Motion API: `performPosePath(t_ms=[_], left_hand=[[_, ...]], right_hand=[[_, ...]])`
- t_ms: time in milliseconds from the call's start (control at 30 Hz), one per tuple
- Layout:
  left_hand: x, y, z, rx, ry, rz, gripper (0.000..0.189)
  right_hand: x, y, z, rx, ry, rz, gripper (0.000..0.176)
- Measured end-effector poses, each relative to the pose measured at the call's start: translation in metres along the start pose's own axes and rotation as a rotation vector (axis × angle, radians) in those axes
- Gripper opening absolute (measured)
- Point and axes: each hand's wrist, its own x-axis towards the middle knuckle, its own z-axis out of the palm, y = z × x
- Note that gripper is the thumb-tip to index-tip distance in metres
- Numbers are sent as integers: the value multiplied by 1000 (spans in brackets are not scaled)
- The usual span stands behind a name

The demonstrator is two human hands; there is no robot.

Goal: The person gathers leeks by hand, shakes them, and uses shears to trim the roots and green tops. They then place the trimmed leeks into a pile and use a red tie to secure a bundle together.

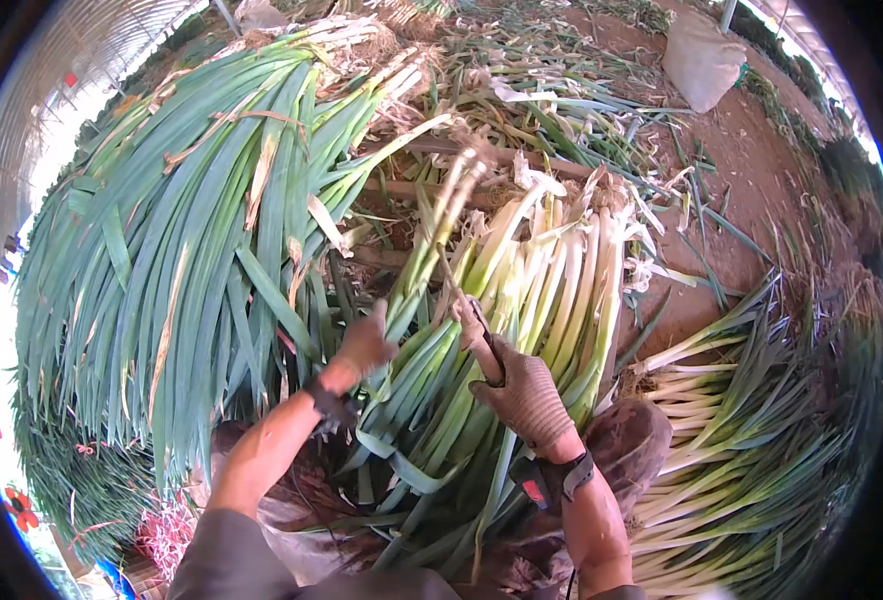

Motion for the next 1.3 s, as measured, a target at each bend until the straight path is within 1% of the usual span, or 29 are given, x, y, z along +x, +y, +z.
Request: performPosePath(t_ms=[33,67,100,167,200,267,300,333,367,400,433,467,500,533,633,667,767,800,900,967,1067,1167,1300], left_hand=[[-21,2,0,-4,-28,-7,46],[-43,1,-4,-48,-54,4,52],[-59,-3,-6,-120,-38,19,54],[-86,-11,-9,-264,-7,42,58],[-96,-6,-19,-452,-56,-34,61],[-111,-2,-21,-729,-140,-41,57],[-118,0,-23,-865,-179,-43,55],[-127,5,-24,-868,-203,-51,52],[-131,8,-25,-903,-204,-66,51],[-132,11,-28,-938,-204,-80,50],[-132,13,-32,-974,-207,-95,49],[-125,12,-43,-981,-251,-165,46],[-111,-11,-27,-1246,-301,-100,42],[-104,-22,-23,-1283,-302,-105,41],[-100,-28,-19,-1420,-311,-129,40],[-100,-29,-19,-1468,-314,-138,39],[-98,-34,-16,-1309,-256,-137,35],[-98,-34,-17,-1314,-255,-136,34],[-99,-35,-18,-1338,-248,-141,31],[-97,-37,-15,-1374,-242,-155,30],[-98,-40,-12,-1356,-217,-118,29],[-97,-40,-11,-1429,-227,-157,29],[-94,-45,-5,-1459,-222,-151,30]], right_hand=[[-6,1,3,29,37,-8,62],[-12,4,7,57,74,-14,63],[-18,6,10,84,107,-20,64],[-32,0,14,70,99,19,68],[-40,-1,19,55,97,32,69],[-55,-11,28,9,63,51,70],[-59,-10,35,33,79,44,70],[-61,-6,44,60,94,37,70],[-63,-5,50,86,106,29,70],[-66,-25,44,114,77,133,67],[-64,-30,44,56,49,139,66],[-63,-34,44,-2,22,146,64],[-65,-37,45,-62,-3,153,63],[-67,-34,49,-77,-12,90,60],[-77,-37,58,-123,-23,65,62],[-79,-38,63,-129,-49,70,65],[-81,-29,83,-177,-41,49,65],[-79,-31,87,-149,-54,49,63],[-68,-40,94,-229,-55,126,60],[-62,-38,97,-239,-37,125,58],[-50,-40,99,-261,-14,122,57],[-36,-42,101,-289,5,135,56],[-19,-37,104,-289,39,138,53]])
